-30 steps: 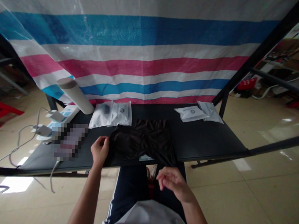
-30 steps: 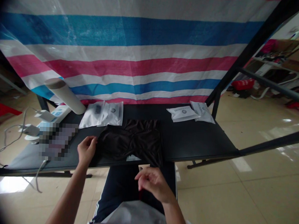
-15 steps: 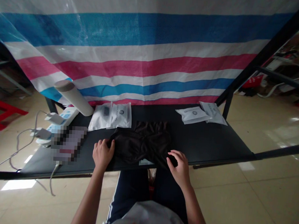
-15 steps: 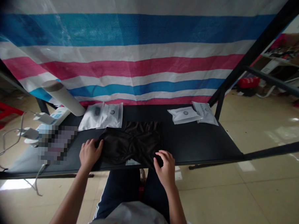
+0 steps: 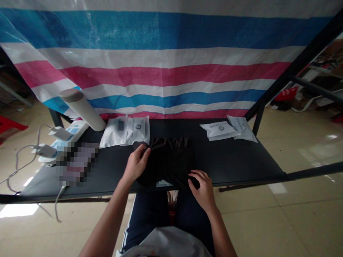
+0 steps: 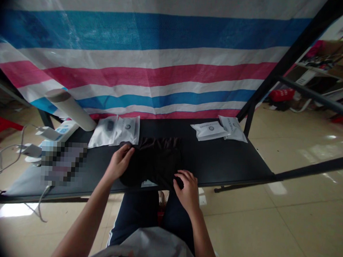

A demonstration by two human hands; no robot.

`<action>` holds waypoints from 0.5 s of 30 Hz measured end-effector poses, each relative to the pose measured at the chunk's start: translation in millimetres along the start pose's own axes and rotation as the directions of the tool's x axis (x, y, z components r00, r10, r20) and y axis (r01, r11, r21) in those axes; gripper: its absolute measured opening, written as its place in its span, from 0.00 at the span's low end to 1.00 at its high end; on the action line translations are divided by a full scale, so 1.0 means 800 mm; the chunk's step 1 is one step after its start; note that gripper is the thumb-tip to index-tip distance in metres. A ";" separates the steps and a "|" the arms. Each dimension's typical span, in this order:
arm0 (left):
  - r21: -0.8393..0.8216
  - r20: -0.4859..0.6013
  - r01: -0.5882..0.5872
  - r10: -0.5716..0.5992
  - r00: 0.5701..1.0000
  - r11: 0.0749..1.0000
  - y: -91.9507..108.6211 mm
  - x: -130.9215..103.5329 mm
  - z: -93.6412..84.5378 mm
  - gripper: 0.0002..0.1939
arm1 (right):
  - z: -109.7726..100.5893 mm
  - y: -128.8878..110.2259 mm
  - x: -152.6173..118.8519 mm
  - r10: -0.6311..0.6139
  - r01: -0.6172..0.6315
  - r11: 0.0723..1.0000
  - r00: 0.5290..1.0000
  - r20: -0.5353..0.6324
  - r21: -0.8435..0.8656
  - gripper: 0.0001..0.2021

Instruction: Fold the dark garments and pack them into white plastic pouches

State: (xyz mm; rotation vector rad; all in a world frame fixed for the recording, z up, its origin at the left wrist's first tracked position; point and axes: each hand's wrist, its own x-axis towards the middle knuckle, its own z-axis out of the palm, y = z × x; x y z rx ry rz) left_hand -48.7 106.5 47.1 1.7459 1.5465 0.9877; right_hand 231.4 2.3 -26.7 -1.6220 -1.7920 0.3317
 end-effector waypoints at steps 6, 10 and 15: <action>-0.190 0.138 -0.145 0.173 0.975 0.971 0.029 0.000 0.035 0.20 | -0.006 0.002 -0.001 0.014 -0.014 0.998 1.000 0.005 0.064 0.12; 0.020 0.077 -0.181 0.179 0.981 0.983 0.004 -0.022 0.016 0.17 | -0.018 0.007 0.000 0.004 -0.006 0.989 1.000 0.010 0.149 0.13; 0.239 0.393 -0.437 0.326 0.860 0.867 -0.016 -0.057 0.014 0.19 | -0.037 0.012 0.004 -0.109 0.100 0.992 0.985 0.133 0.075 0.18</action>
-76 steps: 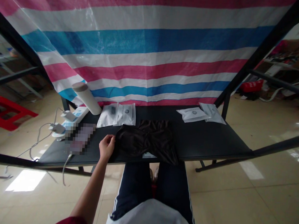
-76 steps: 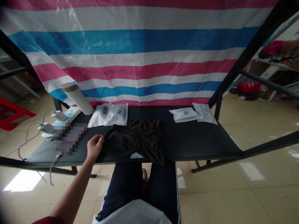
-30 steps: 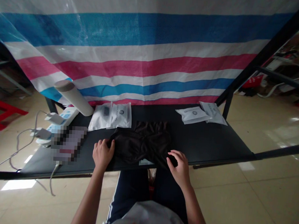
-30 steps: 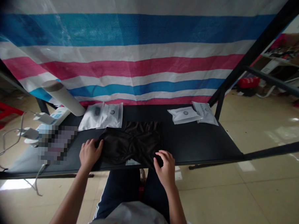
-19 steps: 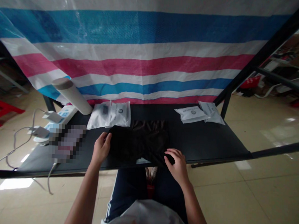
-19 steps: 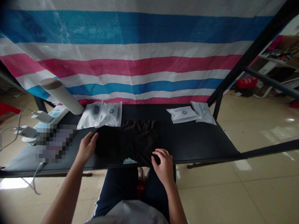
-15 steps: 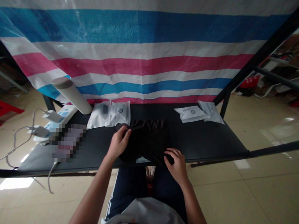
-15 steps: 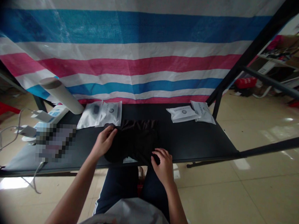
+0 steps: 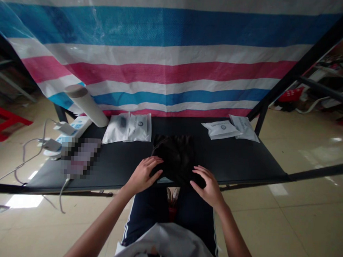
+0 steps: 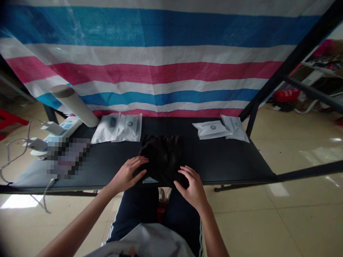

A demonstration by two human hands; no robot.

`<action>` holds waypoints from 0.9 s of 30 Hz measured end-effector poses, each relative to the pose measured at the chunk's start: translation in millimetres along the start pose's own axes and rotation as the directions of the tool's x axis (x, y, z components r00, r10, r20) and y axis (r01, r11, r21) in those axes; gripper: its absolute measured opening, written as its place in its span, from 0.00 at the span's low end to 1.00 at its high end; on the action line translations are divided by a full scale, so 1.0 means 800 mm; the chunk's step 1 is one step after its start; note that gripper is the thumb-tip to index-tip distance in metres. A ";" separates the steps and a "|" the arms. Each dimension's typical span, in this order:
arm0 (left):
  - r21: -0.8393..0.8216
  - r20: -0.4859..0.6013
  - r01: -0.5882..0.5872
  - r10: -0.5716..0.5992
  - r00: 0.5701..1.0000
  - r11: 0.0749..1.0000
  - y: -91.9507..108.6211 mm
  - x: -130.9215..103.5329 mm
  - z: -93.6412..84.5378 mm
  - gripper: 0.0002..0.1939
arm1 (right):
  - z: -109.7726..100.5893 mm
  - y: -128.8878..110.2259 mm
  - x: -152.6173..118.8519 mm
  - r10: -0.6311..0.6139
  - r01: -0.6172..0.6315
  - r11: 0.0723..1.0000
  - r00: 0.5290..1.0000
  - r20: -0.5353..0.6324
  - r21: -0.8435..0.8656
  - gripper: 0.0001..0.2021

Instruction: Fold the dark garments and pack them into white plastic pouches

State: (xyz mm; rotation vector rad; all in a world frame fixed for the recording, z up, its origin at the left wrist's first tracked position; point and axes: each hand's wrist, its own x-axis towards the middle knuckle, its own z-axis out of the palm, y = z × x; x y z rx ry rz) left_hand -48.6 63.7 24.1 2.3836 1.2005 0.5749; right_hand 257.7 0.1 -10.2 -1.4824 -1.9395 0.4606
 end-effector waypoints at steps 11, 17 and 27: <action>0.209 0.120 -0.086 0.061 0.991 0.974 -0.014 -0.024 0.036 0.43 | 0.004 0.016 -0.009 -0.122 0.189 0.951 0.956 0.266 -0.243 0.35; 0.211 0.147 -0.122 0.092 0.985 0.970 -0.016 -0.042 0.038 0.47 | -0.011 0.026 -0.005 -0.117 0.179 0.967 0.944 0.308 -0.181 0.37; 0.220 0.143 -0.095 0.064 0.988 0.971 -0.014 -0.083 0.029 0.27 | -0.011 0.021 -0.035 -0.204 0.260 0.948 0.939 0.277 -0.185 0.32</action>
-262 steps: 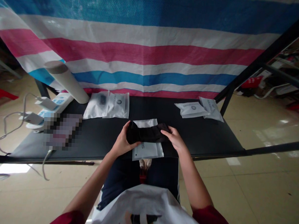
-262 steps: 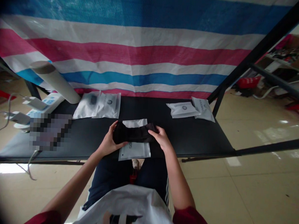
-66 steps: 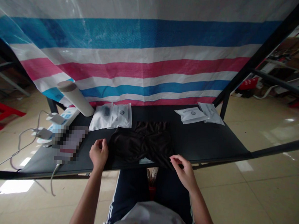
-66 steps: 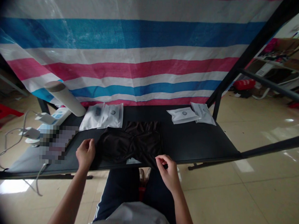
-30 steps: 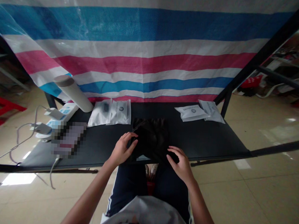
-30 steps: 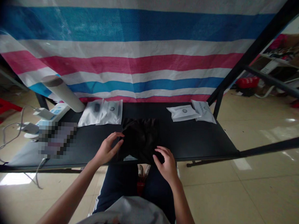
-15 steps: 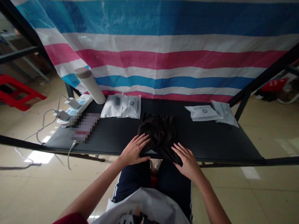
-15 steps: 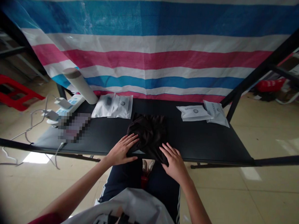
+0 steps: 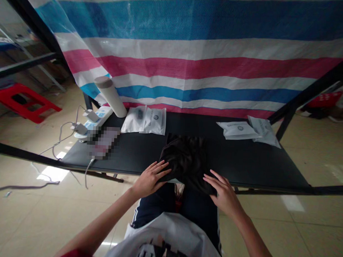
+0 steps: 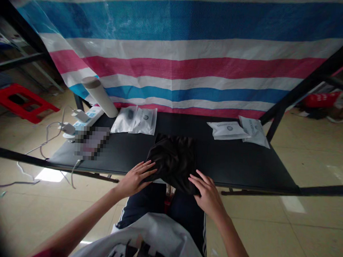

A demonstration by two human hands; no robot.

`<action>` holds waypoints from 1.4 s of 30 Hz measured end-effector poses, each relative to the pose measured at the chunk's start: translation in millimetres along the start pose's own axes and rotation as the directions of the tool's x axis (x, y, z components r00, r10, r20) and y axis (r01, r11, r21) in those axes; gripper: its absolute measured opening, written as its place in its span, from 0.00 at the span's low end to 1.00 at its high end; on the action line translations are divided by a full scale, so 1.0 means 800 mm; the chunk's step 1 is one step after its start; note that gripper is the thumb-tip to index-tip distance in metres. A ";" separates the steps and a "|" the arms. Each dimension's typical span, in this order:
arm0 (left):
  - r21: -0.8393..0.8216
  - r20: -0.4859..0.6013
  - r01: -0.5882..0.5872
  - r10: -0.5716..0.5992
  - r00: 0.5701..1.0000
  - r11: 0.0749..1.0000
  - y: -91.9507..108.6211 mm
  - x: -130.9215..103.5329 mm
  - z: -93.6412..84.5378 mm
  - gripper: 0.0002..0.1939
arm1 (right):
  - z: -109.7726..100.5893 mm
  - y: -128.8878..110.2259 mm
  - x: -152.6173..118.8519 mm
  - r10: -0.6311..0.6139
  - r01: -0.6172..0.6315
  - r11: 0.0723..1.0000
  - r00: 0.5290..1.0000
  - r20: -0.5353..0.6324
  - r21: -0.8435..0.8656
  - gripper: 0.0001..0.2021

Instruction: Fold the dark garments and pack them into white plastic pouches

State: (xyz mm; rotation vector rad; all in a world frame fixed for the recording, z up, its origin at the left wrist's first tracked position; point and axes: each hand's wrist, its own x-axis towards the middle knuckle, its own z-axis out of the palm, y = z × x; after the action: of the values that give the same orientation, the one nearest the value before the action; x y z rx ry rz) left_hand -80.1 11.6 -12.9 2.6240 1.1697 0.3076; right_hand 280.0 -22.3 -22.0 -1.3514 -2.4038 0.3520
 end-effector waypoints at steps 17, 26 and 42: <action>-0.368 -0.151 0.130 -0.197 0.969 0.921 -0.006 0.022 -0.017 0.13 | -0.003 -0.005 0.029 0.291 -0.206 0.908 0.936 -0.197 0.365 0.08; -0.382 -0.177 0.512 -0.605 0.776 0.769 -0.020 0.072 -0.008 0.16 | 0.020 0.011 0.100 0.548 -0.417 0.810 0.789 -0.278 0.411 0.14; -0.175 -0.183 0.570 -0.596 0.782 0.802 -0.050 0.097 -0.015 0.17 | 0.013 0.024 0.126 0.581 -0.584 0.808 0.767 -0.271 0.079 0.08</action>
State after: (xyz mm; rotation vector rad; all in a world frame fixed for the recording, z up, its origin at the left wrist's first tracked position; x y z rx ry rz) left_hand -60.3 97.1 -7.2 2.0220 1.9079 0.5339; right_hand 242.4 73.9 -20.0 -1.9930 -1.7060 0.2728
